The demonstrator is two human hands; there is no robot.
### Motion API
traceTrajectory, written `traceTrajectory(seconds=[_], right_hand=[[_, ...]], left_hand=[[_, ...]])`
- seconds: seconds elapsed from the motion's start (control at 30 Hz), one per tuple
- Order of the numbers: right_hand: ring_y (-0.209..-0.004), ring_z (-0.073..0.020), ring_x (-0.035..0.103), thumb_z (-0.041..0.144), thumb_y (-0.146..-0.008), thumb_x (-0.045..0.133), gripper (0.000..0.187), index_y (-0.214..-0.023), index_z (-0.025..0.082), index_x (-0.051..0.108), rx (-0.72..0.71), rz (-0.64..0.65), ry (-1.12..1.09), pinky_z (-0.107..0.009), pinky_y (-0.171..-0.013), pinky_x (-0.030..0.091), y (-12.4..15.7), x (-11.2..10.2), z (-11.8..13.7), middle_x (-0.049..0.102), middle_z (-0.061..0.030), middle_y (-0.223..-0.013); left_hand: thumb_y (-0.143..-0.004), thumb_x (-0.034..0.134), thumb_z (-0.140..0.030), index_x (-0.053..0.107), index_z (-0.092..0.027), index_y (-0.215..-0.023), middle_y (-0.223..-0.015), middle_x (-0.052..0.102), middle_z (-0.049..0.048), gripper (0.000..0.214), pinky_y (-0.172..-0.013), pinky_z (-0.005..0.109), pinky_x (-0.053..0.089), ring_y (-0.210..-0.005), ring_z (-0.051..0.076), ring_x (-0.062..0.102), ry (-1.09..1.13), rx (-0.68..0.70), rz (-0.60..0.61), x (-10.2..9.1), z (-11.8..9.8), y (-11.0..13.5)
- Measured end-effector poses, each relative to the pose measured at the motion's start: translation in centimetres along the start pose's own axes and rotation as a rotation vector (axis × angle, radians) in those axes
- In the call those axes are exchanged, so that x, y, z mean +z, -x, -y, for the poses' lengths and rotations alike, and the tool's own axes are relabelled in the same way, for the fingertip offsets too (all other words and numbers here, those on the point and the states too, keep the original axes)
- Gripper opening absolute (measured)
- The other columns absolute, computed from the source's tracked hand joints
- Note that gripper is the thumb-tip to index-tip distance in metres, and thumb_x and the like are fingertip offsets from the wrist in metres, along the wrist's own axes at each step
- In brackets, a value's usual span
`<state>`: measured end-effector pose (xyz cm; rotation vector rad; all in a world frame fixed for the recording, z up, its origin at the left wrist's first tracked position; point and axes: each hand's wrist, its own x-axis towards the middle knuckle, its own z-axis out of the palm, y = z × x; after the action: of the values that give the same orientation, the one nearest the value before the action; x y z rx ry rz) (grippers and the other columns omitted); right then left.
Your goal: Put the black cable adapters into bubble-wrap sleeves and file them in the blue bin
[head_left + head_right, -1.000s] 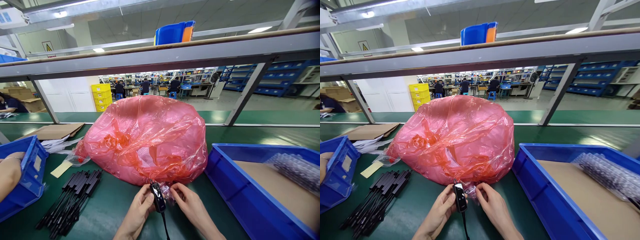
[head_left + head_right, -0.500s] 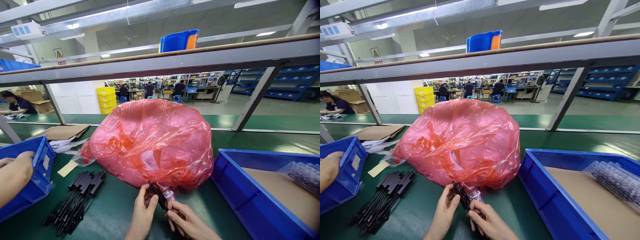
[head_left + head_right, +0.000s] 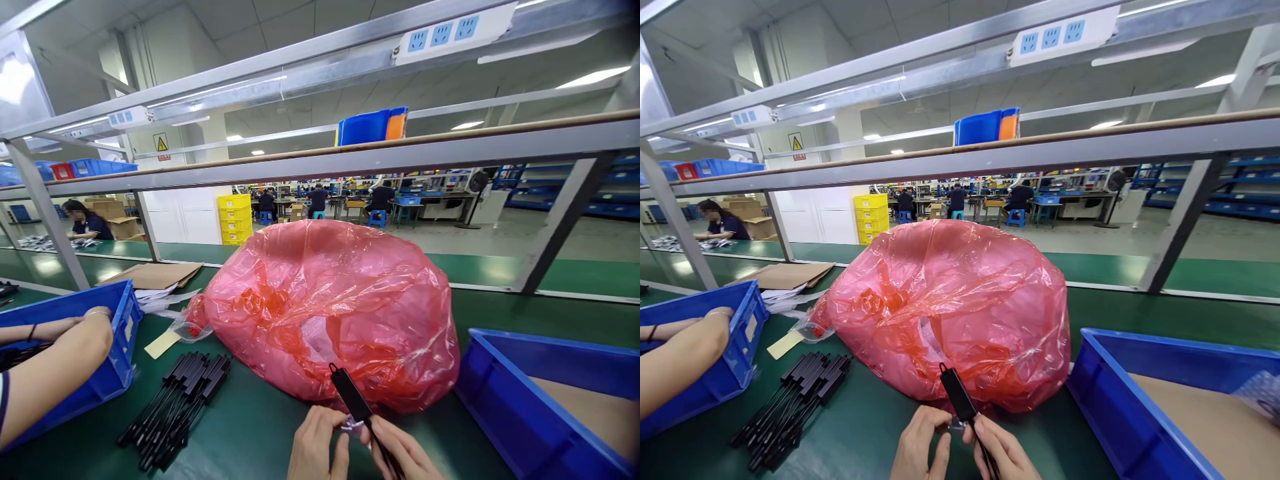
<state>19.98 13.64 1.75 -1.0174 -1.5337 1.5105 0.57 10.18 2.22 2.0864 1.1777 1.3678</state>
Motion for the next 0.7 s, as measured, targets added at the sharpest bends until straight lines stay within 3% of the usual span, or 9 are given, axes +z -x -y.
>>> traceTrajectory(seconds=[0.23, 0.37, 0.47, 0.6, 0.7], right_hand=[[-0.045, -0.0092, 0.022, 0.080, -0.087, 0.046, 0.063, -0.079, 0.020, 0.064, 0.010, -0.070, -0.067, -0.026, -0.049, 0.017, -0.3, -0.3, -0.7, 0.039, 0.0074, -0.045], [-0.050, -0.0112, 0.029, 0.074, -0.090, 0.050, 0.058, -0.074, 0.020, 0.065, -0.066, -0.132, -0.136, -0.026, -0.051, 0.028, 0.1, -0.4, 0.2, 0.043, 0.0046, -0.049], [-0.051, -0.0107, 0.028, 0.068, -0.094, 0.049, 0.054, -0.075, 0.020, 0.064, -0.088, -0.121, -0.236, -0.025, -0.054, 0.032, 0.3, -0.7, 0.4, 0.038, 0.0063, -0.049], [-0.048, -0.0084, 0.012, 0.063, -0.095, 0.052, 0.047, -0.080, 0.020, 0.063, 0.029, -0.109, -0.465, -0.023, -0.047, 0.021, 0.3, -1.1, 0.3, 0.030, 0.0103, -0.049], [-0.050, -0.0085, 0.008, 0.061, -0.092, 0.058, 0.044, -0.078, 0.020, 0.062, 0.059, -0.129, -0.576, -0.023, -0.046, 0.017, 0.2, -1.3, 0.6, 0.026, 0.0111, -0.049]], left_hand=[[-0.097, 0.047, -0.019, 0.062, -0.022, -0.113, -0.103, 0.069, 0.0112, 0.022, -0.086, 0.034, 0.050, -0.095, 0.024, 0.065, -0.021, 0.014, -0.009, -0.2, 0.3, -0.1], [-0.098, 0.045, -0.020, 0.062, -0.021, -0.111, -0.102, 0.069, 0.0116, 0.021, -0.087, 0.035, 0.050, -0.095, 0.024, 0.064, -0.041, -0.018, 0.006, -0.2, 0.4, -0.2], [-0.098, 0.045, -0.020, 0.063, -0.021, -0.111, -0.101, 0.068, 0.0113, 0.022, -0.087, 0.034, 0.049, -0.095, 0.023, 0.064, -0.037, -0.028, 0.007, -0.2, 0.2, -0.3], [-0.099, 0.046, -0.021, 0.064, -0.021, -0.110, -0.101, 0.069, 0.0105, 0.021, -0.087, 0.034, 0.049, -0.095, 0.023, 0.064, -0.020, -0.063, -0.013, -0.5, 0.0, 0.0], [-0.100, 0.043, -0.022, 0.063, -0.020, -0.112, -0.104, 0.068, 0.0109, 0.023, -0.090, 0.036, 0.049, -0.097, 0.023, 0.063, -0.034, -0.099, -0.057, -0.6, -0.5, -0.1]])
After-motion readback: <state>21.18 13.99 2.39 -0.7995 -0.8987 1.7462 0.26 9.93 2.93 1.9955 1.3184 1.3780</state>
